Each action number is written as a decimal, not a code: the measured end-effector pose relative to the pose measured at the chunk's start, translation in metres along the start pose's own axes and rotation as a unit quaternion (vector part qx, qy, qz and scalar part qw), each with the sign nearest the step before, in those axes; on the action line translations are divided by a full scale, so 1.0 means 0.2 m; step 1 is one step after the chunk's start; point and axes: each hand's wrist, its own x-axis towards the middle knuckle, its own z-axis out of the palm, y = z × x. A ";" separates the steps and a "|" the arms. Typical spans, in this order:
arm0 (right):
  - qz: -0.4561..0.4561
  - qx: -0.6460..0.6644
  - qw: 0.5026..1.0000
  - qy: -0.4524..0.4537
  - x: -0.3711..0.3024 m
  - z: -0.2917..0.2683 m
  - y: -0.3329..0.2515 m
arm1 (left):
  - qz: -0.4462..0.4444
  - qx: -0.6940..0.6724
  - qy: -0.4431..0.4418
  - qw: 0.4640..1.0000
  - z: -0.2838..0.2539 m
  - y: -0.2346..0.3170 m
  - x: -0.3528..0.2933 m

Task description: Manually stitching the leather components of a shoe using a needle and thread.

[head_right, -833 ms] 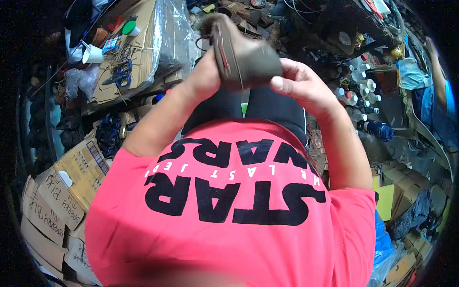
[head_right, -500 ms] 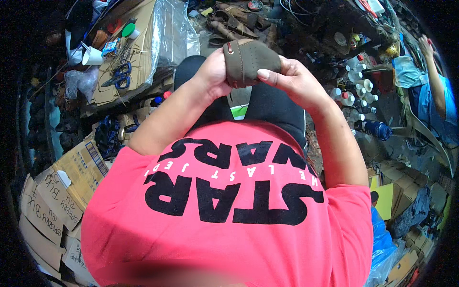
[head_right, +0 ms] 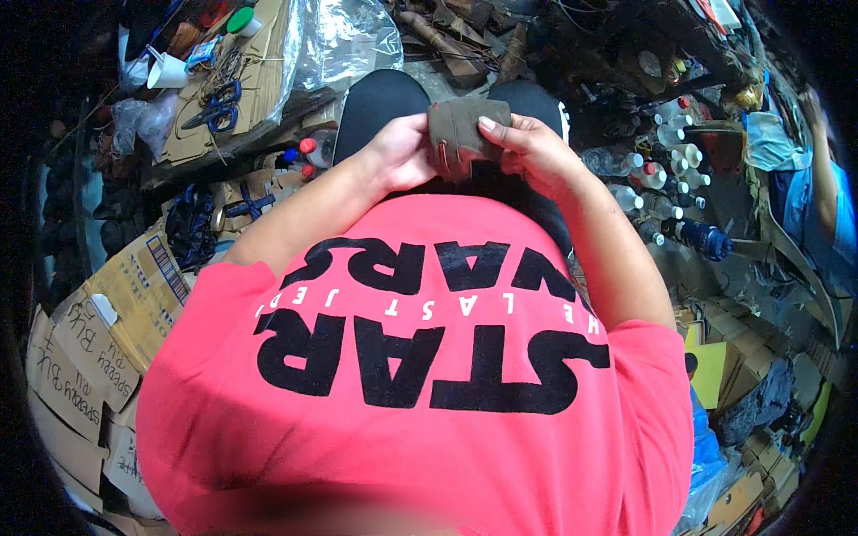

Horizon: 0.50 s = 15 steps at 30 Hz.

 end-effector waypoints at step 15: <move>-0.081 -0.303 0.945 0.088 -0.04 -0.12 -0.06 | 0.098 0.107 0.022 0.989 0.03 -0.01 -0.05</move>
